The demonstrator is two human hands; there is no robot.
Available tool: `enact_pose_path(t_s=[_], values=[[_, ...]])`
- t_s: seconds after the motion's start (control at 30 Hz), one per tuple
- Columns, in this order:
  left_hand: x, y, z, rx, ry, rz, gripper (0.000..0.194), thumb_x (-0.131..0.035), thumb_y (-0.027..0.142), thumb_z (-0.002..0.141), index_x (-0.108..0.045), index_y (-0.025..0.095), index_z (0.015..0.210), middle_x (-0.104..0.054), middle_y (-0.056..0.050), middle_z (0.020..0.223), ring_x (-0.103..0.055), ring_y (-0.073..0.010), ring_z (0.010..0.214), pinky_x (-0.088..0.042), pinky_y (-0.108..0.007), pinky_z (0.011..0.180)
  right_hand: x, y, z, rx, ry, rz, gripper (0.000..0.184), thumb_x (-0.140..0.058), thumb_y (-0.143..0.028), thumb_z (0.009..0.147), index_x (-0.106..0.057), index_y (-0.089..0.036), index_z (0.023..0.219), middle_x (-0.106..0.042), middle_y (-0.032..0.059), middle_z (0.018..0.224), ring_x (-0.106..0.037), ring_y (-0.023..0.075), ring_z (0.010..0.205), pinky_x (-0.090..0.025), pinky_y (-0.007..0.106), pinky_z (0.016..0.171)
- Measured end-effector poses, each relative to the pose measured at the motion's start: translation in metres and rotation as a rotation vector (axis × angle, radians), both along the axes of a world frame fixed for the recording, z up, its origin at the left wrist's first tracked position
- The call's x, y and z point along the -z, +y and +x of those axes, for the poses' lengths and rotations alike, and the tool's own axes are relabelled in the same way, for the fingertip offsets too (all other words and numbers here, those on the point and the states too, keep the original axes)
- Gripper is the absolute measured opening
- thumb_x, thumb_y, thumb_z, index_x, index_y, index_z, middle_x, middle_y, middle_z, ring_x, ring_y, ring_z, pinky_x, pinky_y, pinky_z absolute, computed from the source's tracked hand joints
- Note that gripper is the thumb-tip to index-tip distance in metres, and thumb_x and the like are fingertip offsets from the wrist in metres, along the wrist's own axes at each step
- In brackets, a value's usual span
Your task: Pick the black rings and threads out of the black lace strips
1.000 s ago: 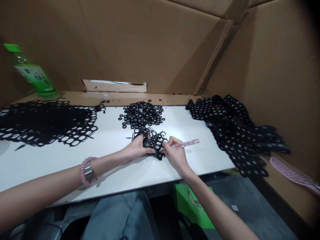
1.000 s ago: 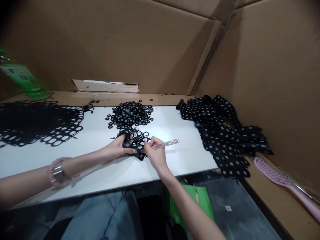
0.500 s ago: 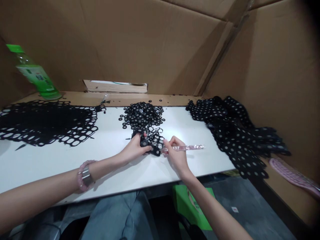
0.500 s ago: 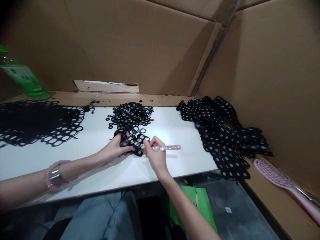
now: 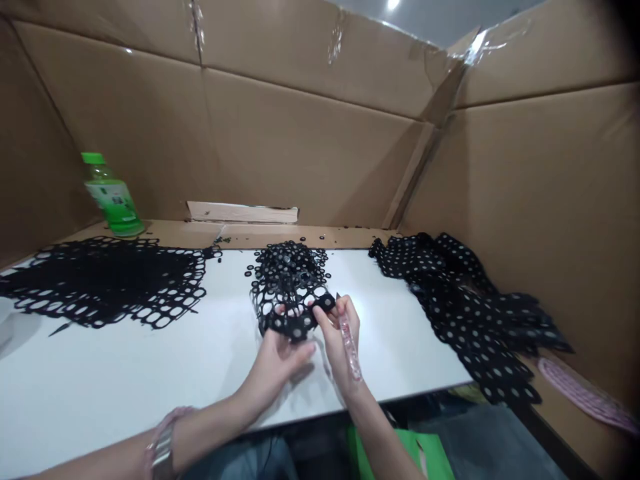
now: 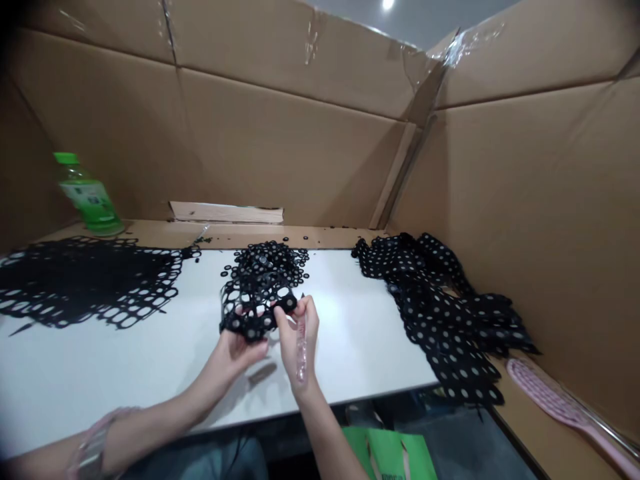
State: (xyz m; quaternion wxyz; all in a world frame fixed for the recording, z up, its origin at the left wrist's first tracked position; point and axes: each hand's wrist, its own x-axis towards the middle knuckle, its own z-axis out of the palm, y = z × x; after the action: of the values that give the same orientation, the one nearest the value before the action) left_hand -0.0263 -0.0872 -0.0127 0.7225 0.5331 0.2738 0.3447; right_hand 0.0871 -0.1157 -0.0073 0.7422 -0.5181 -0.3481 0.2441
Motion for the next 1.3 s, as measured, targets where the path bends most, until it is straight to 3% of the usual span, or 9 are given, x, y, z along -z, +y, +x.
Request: enact_pose_path(t_s=[0.1,0.27,0.37,0.47,0.6,0.8,0.9,1.07,1.3], values=[[0.002,-0.006,-0.030,0.253,-0.047,-0.031,0.073,-0.072,0.036,0.062,-0.036,0.033,0.126,-0.038,-0.006,0.137,-0.027,-0.0255,0.130,-0.026,-0.044,0.103,-0.025,0.005,0.022,0.092,-0.029,0.047,0.033,-0.061,-0.027,0.071,-0.028,-0.023,0.070,-0.028,-0.0084,0.061,-0.040,0.0072,0.052,-0.040,0.019,0.053],[-0.009,-0.003,-0.084,0.564,-0.129,-0.286,0.061,-0.052,0.056,0.071,-0.041,0.033,0.127,-0.041,-0.005,0.135,-0.029,-0.0292,0.128,-0.026,-0.048,0.099,-0.104,0.008,0.070,0.090,-0.202,0.266,0.033,-0.065,-0.023,0.069,-0.032,-0.023,0.072,-0.027,-0.0076,0.063,-0.049,0.0087,0.059,-0.043,0.022,0.064],[-0.026,0.012,-0.100,0.524,0.102,0.016,0.042,-0.049,0.048,0.078,-0.054,0.024,0.113,-0.058,-0.009,0.114,-0.048,-0.0278,0.110,-0.035,-0.040,0.092,-0.141,0.011,0.073,-0.171,-0.440,0.226,0.033,-0.065,-0.024,0.071,-0.032,-0.023,0.071,-0.032,-0.0061,0.067,-0.052,0.0093,0.060,-0.043,0.022,0.057],[-0.049,0.036,-0.100,0.245,0.294,0.440,0.027,-0.051,0.041,0.080,-0.059,0.020,0.096,-0.060,-0.007,0.103,-0.051,-0.0238,0.099,-0.038,-0.032,0.086,-0.154,0.017,0.054,-0.637,-0.738,-0.058,0.028,-0.060,-0.027,0.075,-0.033,-0.023,0.073,-0.038,-0.0038,0.073,-0.048,0.0088,0.057,-0.039,0.021,0.050],[-0.071,0.069,-0.084,-0.039,0.282,0.737,0.029,-0.054,0.037,0.078,-0.055,0.022,0.103,-0.057,-0.006,0.113,-0.047,-0.0226,0.107,-0.036,-0.030,0.087,-0.146,0.027,0.018,-0.850,-1.084,-0.263,0.024,-0.058,-0.022,0.075,-0.034,-0.022,0.075,-0.038,-0.0045,0.071,-0.038,0.0092,0.059,-0.035,0.021,0.053],[-0.055,0.094,-0.066,0.058,0.292,0.758,0.023,-0.054,0.037,0.077,-0.058,0.015,0.072,-0.063,-0.003,0.077,-0.055,-0.0170,0.077,-0.040,-0.026,0.072,-0.115,0.048,-0.009,-0.894,-1.029,-0.321,0.023,-0.054,-0.021,0.076,-0.032,-0.023,0.074,-0.045,-0.0050,0.067,-0.047,0.0115,0.060,-0.032,0.021,0.050],[-0.040,0.105,-0.066,0.068,0.263,0.689,0.024,-0.052,0.035,0.079,-0.054,0.015,0.066,-0.057,0.001,0.062,-0.052,-0.0133,0.065,-0.038,-0.023,0.063,-0.096,0.061,-0.012,-0.757,-0.984,-0.294,0.020,-0.052,-0.031,0.079,-0.036,-0.022,0.072,-0.045,-0.0052,0.061,-0.044,0.0117,0.055,-0.031,0.023,0.049],[-0.016,0.121,-0.071,0.065,0.182,0.474,0.022,-0.055,0.034,0.077,-0.051,0.015,0.067,-0.055,0.003,0.058,-0.052,-0.0119,0.060,-0.038,-0.022,0.062,-0.062,0.080,-0.018,-0.409,-0.420,-0.068,0.024,-0.023,-0.042,0.091,-0.039,-0.024,0.090,-0.050,-0.0044,0.059,-0.046,0.0129,0.056,-0.038,0.027,0.059],[-0.005,0.126,-0.077,-0.049,0.144,0.360,0.018,-0.056,0.033,0.076,-0.053,0.015,0.072,-0.055,0.003,0.061,-0.052,-0.0119,0.063,-0.038,-0.021,0.064,-0.016,0.088,-0.034,-0.425,0.054,-0.058,0.017,-0.053,-0.037,0.081,-0.044,-0.023,0.083,-0.066,0.0017,0.077,-0.060,0.0141,0.070,-0.045,0.031,0.073]])
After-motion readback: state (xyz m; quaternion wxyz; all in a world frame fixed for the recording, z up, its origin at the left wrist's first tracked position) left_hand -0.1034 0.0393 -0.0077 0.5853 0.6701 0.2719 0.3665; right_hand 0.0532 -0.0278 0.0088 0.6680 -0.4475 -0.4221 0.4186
